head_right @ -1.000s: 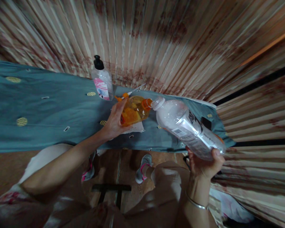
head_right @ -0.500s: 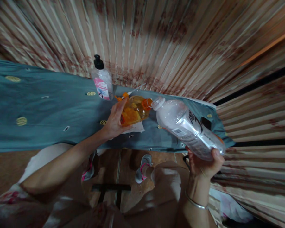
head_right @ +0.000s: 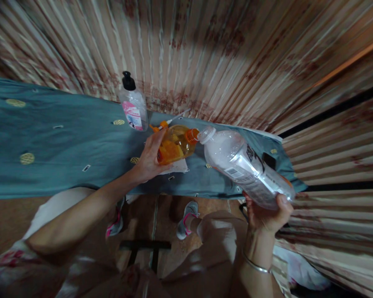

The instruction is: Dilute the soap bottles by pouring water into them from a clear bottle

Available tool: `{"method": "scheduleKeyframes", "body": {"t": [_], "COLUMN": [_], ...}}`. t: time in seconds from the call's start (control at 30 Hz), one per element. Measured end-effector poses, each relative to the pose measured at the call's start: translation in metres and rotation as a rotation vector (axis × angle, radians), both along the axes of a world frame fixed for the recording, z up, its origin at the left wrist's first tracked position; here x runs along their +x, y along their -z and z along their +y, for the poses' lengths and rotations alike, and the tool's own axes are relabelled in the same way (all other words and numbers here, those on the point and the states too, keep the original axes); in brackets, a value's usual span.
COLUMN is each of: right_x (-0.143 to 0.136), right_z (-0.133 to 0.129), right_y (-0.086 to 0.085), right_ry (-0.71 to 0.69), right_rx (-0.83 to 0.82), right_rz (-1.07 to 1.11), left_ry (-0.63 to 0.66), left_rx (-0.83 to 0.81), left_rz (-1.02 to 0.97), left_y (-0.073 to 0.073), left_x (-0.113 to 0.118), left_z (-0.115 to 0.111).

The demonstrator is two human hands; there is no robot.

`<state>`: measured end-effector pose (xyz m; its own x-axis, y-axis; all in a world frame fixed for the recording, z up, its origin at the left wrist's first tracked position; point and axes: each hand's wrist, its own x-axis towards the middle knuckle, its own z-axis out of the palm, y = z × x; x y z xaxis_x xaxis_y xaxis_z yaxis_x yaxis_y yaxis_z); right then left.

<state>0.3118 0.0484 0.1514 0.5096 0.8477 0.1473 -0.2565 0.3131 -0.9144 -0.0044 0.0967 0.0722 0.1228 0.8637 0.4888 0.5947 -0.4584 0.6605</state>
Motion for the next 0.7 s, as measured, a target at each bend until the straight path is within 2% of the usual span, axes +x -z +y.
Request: {"method": "scheduleKeyframes", "body": {"t": [0.7], "right_x": [-0.0007], "right_z": [0.0008], "right_y": [-0.0002], "right_ry": [-0.014], "right_rx": [-0.014], "right_rz": [-0.036], "left_ry": [0.001], "left_rx": [-0.015], "left_rz": [-0.028], "left_y": [-0.0032], "left_x": [0.0007], "left_z": [-0.0013]}}
